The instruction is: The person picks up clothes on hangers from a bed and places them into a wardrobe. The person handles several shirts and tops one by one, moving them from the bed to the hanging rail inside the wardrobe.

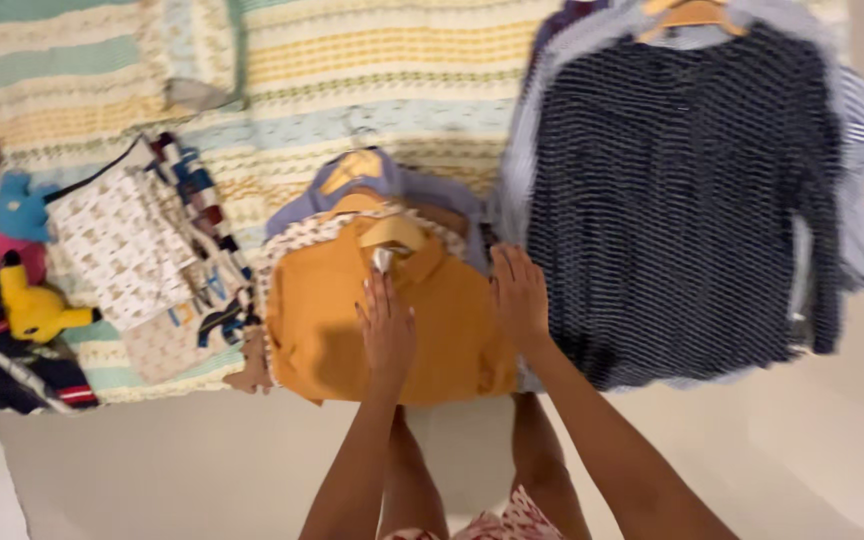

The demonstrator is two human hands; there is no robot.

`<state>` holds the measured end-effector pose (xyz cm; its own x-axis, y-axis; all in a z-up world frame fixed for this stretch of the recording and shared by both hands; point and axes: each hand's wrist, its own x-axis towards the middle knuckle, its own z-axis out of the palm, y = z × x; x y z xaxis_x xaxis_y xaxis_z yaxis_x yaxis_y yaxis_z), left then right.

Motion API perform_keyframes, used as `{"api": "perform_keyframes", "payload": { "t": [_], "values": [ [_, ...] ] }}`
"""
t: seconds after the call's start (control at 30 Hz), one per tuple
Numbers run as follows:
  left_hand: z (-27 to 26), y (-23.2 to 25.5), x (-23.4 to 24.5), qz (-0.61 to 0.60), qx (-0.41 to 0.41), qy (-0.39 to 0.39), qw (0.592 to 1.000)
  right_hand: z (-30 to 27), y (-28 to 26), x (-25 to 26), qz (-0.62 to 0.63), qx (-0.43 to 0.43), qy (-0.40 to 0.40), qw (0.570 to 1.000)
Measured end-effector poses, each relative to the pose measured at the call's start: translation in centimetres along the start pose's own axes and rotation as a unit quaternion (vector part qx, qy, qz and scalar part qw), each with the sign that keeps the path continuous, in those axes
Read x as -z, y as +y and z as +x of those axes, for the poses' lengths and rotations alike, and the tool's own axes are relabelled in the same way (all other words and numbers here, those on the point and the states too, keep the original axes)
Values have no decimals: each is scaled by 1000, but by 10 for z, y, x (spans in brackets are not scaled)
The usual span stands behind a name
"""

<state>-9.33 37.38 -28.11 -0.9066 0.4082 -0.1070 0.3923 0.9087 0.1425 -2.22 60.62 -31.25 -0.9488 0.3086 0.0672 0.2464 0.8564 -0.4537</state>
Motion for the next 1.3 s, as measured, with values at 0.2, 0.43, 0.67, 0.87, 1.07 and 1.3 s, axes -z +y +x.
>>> {"api": "perform_keyframes", "payload": {
  "t": [0.2,0.43,0.67,0.87,1.07,1.3],
  "values": [
    [65,-114,-61,-13,25,34,999,69,-51,-135,-69,-11,-60,996],
    [79,-166,-67,-45,-29,1,999,104,-96,-158,-125,-58,60,989],
    [37,-156,81,-191,-204,-7,960,4,-220,-31,-13,38,135,990],
    [-28,-147,186,-205,-340,-196,897,-86,-269,52,34,54,78,995],
    [-107,-108,245,-207,-381,-162,886,-156,-298,140,39,58,108,992],
    [-216,-52,312,-176,-409,-119,887,-283,-395,232,-86,-124,287,946]
  ]
}}
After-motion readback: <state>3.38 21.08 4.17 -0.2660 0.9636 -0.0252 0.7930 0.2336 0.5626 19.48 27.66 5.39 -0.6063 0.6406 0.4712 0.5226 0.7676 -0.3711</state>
